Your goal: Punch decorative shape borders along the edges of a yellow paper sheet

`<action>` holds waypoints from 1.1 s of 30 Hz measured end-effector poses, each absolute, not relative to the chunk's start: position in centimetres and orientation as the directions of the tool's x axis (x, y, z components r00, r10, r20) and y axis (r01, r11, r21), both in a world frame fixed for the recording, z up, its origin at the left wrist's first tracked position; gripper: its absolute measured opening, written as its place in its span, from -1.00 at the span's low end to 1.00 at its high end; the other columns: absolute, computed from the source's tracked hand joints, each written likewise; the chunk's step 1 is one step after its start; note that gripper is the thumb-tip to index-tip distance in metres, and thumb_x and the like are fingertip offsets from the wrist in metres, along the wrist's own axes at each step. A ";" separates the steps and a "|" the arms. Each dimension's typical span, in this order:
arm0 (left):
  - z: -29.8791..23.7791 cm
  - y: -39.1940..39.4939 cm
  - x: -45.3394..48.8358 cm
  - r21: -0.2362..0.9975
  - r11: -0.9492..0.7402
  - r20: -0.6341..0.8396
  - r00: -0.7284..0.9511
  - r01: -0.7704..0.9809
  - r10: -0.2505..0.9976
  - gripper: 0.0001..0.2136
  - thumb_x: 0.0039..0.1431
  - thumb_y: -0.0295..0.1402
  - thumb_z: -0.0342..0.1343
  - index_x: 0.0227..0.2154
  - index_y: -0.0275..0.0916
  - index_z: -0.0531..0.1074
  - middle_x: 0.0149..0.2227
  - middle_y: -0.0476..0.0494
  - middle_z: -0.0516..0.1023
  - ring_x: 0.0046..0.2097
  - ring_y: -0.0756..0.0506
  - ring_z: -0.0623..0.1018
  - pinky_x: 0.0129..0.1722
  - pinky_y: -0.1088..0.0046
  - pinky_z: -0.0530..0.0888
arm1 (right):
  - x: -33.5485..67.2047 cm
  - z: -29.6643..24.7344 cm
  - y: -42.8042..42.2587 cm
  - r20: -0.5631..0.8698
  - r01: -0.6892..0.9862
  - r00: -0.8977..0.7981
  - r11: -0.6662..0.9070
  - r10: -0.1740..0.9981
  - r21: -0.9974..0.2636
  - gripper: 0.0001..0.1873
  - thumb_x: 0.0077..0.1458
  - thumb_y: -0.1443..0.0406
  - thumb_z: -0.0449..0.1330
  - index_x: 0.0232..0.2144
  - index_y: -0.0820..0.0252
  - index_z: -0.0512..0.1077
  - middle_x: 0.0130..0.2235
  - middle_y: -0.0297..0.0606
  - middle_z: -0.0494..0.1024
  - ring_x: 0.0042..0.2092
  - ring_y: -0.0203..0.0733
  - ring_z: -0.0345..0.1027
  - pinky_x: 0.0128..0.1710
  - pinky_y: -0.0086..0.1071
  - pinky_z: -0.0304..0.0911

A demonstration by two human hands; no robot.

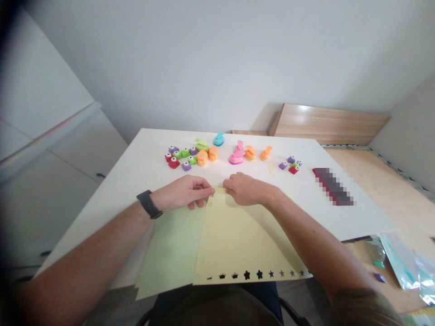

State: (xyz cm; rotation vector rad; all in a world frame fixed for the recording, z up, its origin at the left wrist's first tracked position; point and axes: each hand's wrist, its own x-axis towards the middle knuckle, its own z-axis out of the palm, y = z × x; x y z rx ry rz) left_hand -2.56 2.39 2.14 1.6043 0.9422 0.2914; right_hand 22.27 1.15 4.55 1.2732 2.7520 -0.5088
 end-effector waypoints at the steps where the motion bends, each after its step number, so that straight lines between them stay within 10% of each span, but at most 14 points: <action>1: 2.0 2.4 -2.6 0.909 0.010 -0.300 0.640 0.416 0.707 -0.57 0.11 0.08 0.22 -0.28 -0.25 0.46 -0.32 -0.15 0.61 -0.31 -0.11 0.62 -0.49 0.49 0.50 | 22.2 4.6 1.1 -0.190 0.748 -0.658 0.605 0.729 -0.271 -0.79 0.35 0.27 -0.01 -0.28 0.15 0.40 -0.27 -0.14 0.48 -0.20 -0.08 0.33 -0.17 -0.24 0.18; 20: 0.8 2.7 -2.5 0.893 0.067 -0.348 0.589 0.445 0.730 -0.65 0.07 -0.03 0.27 -0.32 -0.23 0.42 -0.38 -0.12 0.62 -0.33 -0.11 0.64 -0.49 0.49 0.52 | 24.4 2.8 4.7 0.087 0.871 -0.284 0.295 0.955 -0.394 -0.88 0.21 0.23 0.16 -0.28 0.14 0.46 -0.26 -0.21 0.58 -0.27 -0.16 0.40 -0.26 -0.29 0.24; 33: 0.5 2.8 -2.5 0.883 0.064 -0.358 0.582 0.464 0.730 -0.71 0.15 -0.09 0.21 -0.35 -0.24 0.41 -0.45 -0.08 0.59 -0.40 -0.06 0.61 -0.50 0.50 0.51 | 25.8 0.8 9.5 0.341 0.943 -0.061 0.166 0.938 -0.289 -0.62 0.17 0.27 0.21 0.04 0.23 0.46 0.08 0.01 0.48 0.02 0.05 0.44 0.05 -0.13 0.32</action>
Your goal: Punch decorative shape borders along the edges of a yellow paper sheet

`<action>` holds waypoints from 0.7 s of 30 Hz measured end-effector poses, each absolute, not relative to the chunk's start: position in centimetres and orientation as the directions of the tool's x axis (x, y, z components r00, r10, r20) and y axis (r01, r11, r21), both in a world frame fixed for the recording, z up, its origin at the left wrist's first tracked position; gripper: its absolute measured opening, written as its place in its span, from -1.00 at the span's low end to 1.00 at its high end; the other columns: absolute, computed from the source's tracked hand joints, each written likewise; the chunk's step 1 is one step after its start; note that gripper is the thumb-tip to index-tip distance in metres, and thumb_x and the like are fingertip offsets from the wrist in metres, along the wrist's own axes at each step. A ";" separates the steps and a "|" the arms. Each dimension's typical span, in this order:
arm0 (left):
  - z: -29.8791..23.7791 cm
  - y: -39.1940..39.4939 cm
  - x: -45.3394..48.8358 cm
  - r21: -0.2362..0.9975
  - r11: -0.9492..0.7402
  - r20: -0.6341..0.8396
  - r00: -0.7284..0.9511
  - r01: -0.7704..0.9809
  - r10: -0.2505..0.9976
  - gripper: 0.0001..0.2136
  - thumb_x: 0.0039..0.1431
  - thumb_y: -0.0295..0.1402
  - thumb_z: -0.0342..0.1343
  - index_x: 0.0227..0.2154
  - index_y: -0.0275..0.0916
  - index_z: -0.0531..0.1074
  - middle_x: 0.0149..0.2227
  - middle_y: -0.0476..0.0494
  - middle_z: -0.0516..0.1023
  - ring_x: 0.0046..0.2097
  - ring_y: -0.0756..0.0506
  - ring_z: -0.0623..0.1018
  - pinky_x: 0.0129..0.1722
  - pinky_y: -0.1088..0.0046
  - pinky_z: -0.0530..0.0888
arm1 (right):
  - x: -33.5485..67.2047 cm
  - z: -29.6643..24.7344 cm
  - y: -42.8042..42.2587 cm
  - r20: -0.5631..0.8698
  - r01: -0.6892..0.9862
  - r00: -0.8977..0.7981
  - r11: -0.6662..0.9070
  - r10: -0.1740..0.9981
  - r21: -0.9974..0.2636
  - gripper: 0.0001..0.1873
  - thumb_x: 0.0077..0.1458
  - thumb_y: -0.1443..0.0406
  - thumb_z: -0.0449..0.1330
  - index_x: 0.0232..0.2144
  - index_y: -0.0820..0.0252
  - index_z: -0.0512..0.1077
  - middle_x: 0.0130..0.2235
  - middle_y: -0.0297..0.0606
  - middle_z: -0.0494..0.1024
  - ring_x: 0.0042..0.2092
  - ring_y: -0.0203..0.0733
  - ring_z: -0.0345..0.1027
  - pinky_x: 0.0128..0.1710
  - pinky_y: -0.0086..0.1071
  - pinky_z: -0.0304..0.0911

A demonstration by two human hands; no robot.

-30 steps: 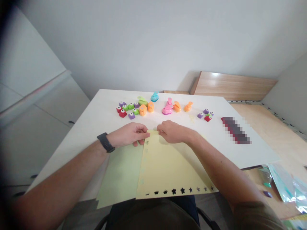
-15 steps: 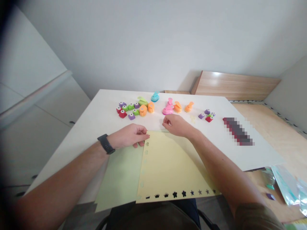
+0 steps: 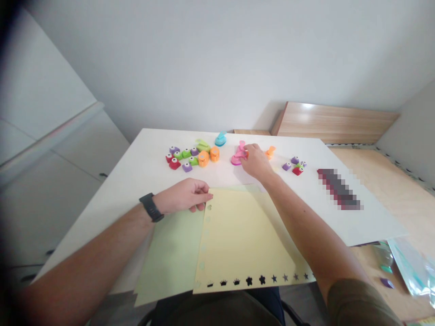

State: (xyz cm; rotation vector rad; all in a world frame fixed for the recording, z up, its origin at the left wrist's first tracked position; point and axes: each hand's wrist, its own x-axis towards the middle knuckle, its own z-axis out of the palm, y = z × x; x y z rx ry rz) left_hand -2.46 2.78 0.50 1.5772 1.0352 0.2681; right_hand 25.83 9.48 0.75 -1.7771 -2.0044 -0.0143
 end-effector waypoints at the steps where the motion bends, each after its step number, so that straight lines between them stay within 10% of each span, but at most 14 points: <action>1: 0.4 2.8 -2.5 0.885 0.062 -0.356 0.583 0.462 0.730 -0.72 0.16 -0.10 0.21 -0.35 -0.23 0.41 -0.45 -0.07 0.59 -0.39 -0.06 0.61 -0.50 0.51 0.51 | 25.7 0.8 9.4 0.339 0.948 -0.076 0.173 0.938 -0.268 -0.64 0.19 0.27 0.19 0.03 0.22 0.47 0.07 0.01 0.49 0.02 0.05 0.44 0.05 -0.13 0.31; 21: 0.3 2.8 -2.4 0.878 0.044 -0.356 0.587 0.477 0.727 -0.75 0.15 -0.14 0.20 -0.34 -0.24 0.42 -0.42 -0.09 0.59 -0.36 -0.09 0.64 -0.48 0.50 0.51 | 24.8 0.9 9.4 0.289 0.947 -0.069 0.154 0.955 -0.283 -0.62 0.13 0.31 0.25 0.00 0.30 0.50 -0.08 0.01 0.55 -0.07 0.00 0.44 -0.02 -0.21 0.30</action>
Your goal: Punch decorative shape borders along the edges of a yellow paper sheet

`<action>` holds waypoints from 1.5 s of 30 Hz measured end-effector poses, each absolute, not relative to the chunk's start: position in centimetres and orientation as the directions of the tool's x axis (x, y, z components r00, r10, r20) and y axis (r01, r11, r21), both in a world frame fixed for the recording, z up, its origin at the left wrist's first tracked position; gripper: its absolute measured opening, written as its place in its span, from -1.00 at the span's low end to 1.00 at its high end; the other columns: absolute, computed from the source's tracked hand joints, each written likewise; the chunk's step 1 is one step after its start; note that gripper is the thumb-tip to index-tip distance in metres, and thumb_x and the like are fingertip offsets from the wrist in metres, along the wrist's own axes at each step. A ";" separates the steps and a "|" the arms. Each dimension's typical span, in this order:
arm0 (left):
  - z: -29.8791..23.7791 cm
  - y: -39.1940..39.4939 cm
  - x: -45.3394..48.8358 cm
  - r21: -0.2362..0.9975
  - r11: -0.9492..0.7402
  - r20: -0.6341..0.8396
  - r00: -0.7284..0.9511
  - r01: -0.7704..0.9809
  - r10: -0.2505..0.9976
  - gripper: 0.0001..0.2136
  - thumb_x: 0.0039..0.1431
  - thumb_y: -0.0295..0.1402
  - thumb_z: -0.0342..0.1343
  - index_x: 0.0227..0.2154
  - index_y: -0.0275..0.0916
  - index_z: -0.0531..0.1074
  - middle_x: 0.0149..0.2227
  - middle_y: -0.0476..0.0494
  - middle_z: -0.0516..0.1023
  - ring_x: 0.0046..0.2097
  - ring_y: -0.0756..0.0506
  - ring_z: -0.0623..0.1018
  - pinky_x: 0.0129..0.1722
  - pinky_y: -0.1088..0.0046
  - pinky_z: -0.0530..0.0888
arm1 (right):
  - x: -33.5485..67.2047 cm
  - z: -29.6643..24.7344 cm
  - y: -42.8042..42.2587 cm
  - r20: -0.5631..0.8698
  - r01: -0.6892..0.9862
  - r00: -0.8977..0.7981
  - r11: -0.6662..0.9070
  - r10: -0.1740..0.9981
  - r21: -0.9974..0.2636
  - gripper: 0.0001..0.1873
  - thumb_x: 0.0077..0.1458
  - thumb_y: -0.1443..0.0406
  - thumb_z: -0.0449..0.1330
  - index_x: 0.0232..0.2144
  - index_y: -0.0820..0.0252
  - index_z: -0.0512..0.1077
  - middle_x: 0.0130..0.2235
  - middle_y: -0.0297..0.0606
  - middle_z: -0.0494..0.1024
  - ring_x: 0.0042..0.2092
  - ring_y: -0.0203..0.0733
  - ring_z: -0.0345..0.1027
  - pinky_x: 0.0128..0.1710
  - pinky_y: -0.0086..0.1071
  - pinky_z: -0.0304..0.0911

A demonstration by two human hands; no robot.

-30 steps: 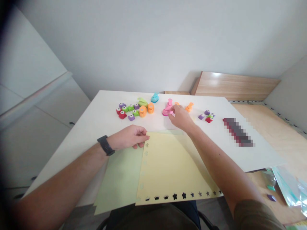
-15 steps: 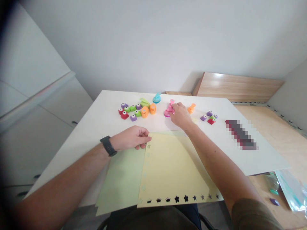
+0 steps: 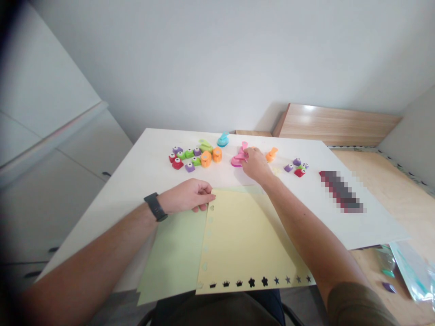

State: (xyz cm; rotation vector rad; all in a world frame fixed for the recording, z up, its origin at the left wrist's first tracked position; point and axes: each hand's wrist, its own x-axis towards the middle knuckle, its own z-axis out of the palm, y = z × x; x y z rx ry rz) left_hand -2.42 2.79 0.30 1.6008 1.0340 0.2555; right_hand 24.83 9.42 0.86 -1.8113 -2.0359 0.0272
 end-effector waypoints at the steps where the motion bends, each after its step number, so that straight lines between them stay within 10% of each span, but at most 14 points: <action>1: 0.3 2.8 -2.4 0.878 0.047 -0.357 0.587 0.476 0.727 -0.76 0.14 -0.15 0.20 -0.34 -0.24 0.42 -0.41 -0.09 0.59 -0.36 -0.09 0.63 -0.49 0.50 0.51 | 24.8 0.8 9.4 0.283 0.944 -0.050 0.137 0.958 -0.299 -0.63 0.12 0.30 0.26 -0.01 0.28 0.51 -0.09 -0.02 0.57 -0.09 -0.01 0.45 -0.04 -0.21 0.30; 24: 0.3 2.9 -2.3 0.884 0.038 -0.344 0.592 0.467 0.729 -0.71 0.16 -0.09 0.19 -0.36 -0.25 0.47 -0.36 -0.13 0.60 -0.33 -0.09 0.64 -0.45 0.48 0.55 | 24.3 1.0 8.1 0.145 0.681 -0.025 0.123 0.989 -0.722 -0.65 -0.01 0.18 0.37 -0.17 0.19 0.52 -0.27 -0.28 0.60 -0.27 -0.20 0.44 -0.21 -0.30 0.34; 45: 1.0 2.6 -2.1 0.874 0.088 -0.387 0.573 0.478 0.722 -0.74 0.19 -0.16 0.14 -0.24 -0.27 0.52 -0.30 -0.14 0.60 -0.31 -0.08 0.63 -0.39 0.47 0.55 | 23.4 5.6 3.5 -0.007 0.658 -0.489 0.364 0.872 -0.659 -0.73 0.11 0.25 0.29 -0.11 0.12 0.56 -0.15 -0.27 0.62 -0.19 -0.20 0.45 -0.16 -0.32 0.34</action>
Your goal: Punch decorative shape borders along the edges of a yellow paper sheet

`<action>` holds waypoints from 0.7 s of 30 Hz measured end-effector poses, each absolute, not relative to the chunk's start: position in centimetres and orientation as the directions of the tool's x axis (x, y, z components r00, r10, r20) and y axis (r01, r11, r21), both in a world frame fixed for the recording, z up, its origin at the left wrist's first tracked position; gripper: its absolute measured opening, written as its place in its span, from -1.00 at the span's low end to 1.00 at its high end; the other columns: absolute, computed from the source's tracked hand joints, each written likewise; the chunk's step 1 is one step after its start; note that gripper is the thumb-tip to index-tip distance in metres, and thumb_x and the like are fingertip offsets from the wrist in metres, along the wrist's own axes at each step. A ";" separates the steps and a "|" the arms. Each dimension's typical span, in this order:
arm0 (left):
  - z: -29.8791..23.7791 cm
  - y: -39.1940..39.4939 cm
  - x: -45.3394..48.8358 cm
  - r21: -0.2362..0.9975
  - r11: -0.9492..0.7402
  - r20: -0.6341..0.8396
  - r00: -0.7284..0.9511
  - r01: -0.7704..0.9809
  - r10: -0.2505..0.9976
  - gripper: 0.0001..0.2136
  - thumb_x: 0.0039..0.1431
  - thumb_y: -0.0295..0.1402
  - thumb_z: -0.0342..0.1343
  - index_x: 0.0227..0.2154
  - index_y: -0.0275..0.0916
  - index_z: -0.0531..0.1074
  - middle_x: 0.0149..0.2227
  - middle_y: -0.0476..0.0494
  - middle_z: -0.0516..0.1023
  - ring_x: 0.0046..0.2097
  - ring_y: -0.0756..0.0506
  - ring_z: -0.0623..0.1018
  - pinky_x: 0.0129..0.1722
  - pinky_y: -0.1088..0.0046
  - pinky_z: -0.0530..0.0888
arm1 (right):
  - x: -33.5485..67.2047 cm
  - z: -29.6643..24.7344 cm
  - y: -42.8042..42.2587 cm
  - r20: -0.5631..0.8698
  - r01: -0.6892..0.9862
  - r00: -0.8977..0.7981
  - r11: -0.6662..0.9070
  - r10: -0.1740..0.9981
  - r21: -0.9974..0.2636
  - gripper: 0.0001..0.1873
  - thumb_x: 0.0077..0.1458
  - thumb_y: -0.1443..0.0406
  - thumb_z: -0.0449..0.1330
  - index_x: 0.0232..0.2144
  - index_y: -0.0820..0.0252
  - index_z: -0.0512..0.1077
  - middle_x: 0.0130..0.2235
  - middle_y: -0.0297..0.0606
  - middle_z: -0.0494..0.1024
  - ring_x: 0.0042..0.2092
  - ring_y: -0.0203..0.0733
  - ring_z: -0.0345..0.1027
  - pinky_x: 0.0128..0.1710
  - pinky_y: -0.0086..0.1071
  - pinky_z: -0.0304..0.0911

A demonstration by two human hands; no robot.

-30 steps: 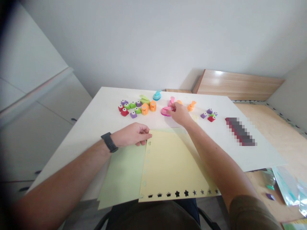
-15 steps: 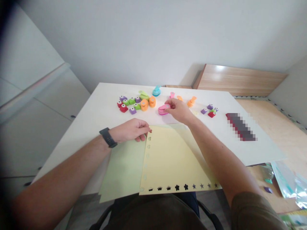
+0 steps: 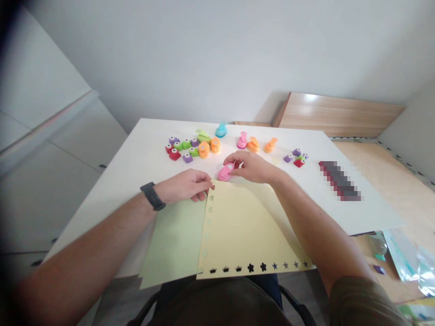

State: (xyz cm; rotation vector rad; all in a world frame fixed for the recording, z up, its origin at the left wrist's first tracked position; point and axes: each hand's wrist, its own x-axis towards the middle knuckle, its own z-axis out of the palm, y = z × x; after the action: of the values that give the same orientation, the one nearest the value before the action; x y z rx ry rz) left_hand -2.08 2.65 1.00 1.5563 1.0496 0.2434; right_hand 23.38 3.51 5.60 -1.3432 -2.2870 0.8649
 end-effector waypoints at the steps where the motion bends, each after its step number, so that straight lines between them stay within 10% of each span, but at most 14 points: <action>1: 1.0 2.7 -2.1 0.875 0.086 -0.384 0.575 0.476 0.722 -0.73 0.19 -0.15 0.14 -0.24 -0.27 0.52 -0.30 -0.15 0.60 -0.31 -0.08 0.63 -0.39 0.47 0.55 | 23.4 5.6 3.5 -0.006 0.660 -0.487 0.363 0.873 -0.658 -0.73 0.10 0.25 0.29 -0.11 0.12 0.56 -0.15 -0.27 0.62 -0.19 -0.20 0.45 -0.17 -0.32 0.34; 21: 1.3 2.6 -2.1 0.865 0.078 -0.387 0.560 0.496 0.733 -0.72 0.15 -0.13 0.16 -0.27 -0.25 0.52 -0.37 -0.11 0.59 -0.34 -0.09 0.62 -0.40 0.43 0.55 | 23.9 5.7 2.7 0.059 0.650 -0.513 0.433 0.856 -0.624 -0.74 0.17 0.28 0.25 -0.07 0.08 0.55 -0.10 -0.27 0.62 -0.14 -0.20 0.46 -0.16 -0.31 0.34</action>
State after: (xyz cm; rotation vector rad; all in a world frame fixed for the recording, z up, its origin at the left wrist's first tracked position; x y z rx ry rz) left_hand -2.05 2.58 1.32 1.5719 1.0724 0.2419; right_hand 23.93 2.69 5.67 -1.2845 -2.3228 0.7727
